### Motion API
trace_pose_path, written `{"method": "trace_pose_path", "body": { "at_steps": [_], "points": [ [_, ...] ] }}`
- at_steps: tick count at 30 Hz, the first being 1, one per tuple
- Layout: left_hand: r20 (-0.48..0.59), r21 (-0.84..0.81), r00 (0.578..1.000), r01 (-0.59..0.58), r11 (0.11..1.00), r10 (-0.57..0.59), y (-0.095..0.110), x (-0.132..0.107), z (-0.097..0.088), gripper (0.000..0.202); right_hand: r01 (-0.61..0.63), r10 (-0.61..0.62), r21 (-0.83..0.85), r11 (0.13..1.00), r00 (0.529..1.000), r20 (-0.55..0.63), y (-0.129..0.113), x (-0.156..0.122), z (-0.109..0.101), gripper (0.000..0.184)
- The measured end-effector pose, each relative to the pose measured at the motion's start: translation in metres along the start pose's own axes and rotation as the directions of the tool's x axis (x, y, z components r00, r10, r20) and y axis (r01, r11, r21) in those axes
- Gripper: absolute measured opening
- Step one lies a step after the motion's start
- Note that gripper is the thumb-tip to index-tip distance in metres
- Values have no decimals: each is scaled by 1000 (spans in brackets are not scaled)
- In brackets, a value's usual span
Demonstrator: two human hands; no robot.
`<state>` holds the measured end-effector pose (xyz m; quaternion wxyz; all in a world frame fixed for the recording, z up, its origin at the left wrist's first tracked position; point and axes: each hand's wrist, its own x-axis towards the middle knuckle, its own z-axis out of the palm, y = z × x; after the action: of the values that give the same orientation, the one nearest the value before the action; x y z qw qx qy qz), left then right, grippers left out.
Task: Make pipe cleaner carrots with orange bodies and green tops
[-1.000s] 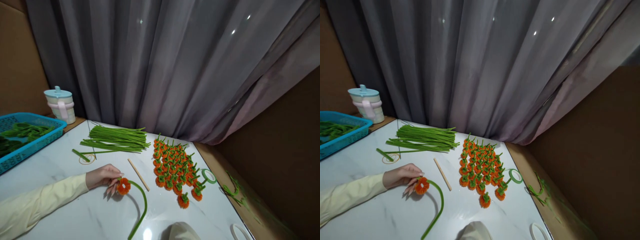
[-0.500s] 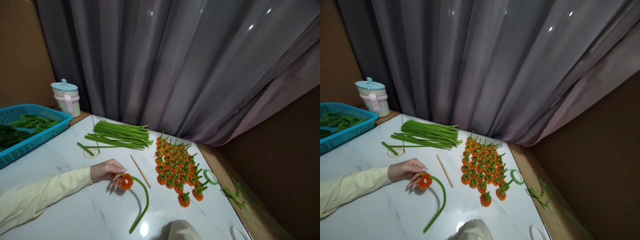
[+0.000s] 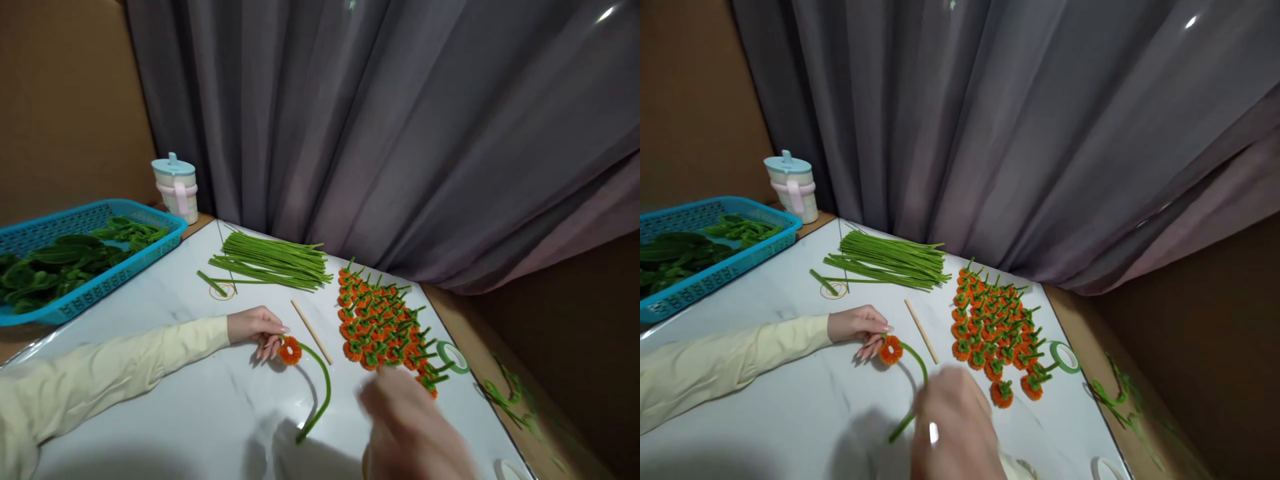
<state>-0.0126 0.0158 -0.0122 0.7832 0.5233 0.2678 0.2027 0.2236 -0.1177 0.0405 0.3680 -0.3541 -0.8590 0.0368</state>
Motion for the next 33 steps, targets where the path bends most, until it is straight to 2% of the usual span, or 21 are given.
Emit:
{"method": "trace_pose_path", "body": {
  "at_steps": [2,3,5,7,9,10,12,17,25,29,33],
  "points": [
    [-1,46,1000,1,999,-1,0,0,1,43,-126,127,94,988,992,-3,7,22,19,28],
    [-1,80,1000,3,997,-3,0,0,1,44,-213,210,171,962,977,34,10,29,29,29],
    [0,160,1000,25,987,-26,0,-1,4,44,-410,358,354,841,911,205,15,37,46,27],
    [-9,241,998,69,968,-69,-1,-2,7,46,-619,439,505,601,784,439,19,37,60,22],
    [-29,326,995,101,940,-97,-2,-4,12,47,-764,457,565,311,641,616,22,33,71,25],
    [-41,373,995,97,923,-88,-2,-5,14,47,-796,457,572,198,591,664,23,32,75,29],
    [-53,456,998,63,888,-44,-2,-7,19,47,-814,456,577,65,539,709,25,30,80,36],
    [-71,462,997,31,886,3,-3,-9,20,47,-799,443,601,-33,527,725,25,33,79,39],
    [-114,500,990,-17,866,85,3,-11,15,46,-796,471,603,-61,509,720,26,32,74,34],
    [-131,604,980,-44,796,153,13,-14,16,46,-777,490,627,-64,522,698,28,32,74,33],
    [-101,730,965,-93,677,242,24,-16,16,47,-764,513,645,-39,538,669,29,33,74,32]
  ]
}}
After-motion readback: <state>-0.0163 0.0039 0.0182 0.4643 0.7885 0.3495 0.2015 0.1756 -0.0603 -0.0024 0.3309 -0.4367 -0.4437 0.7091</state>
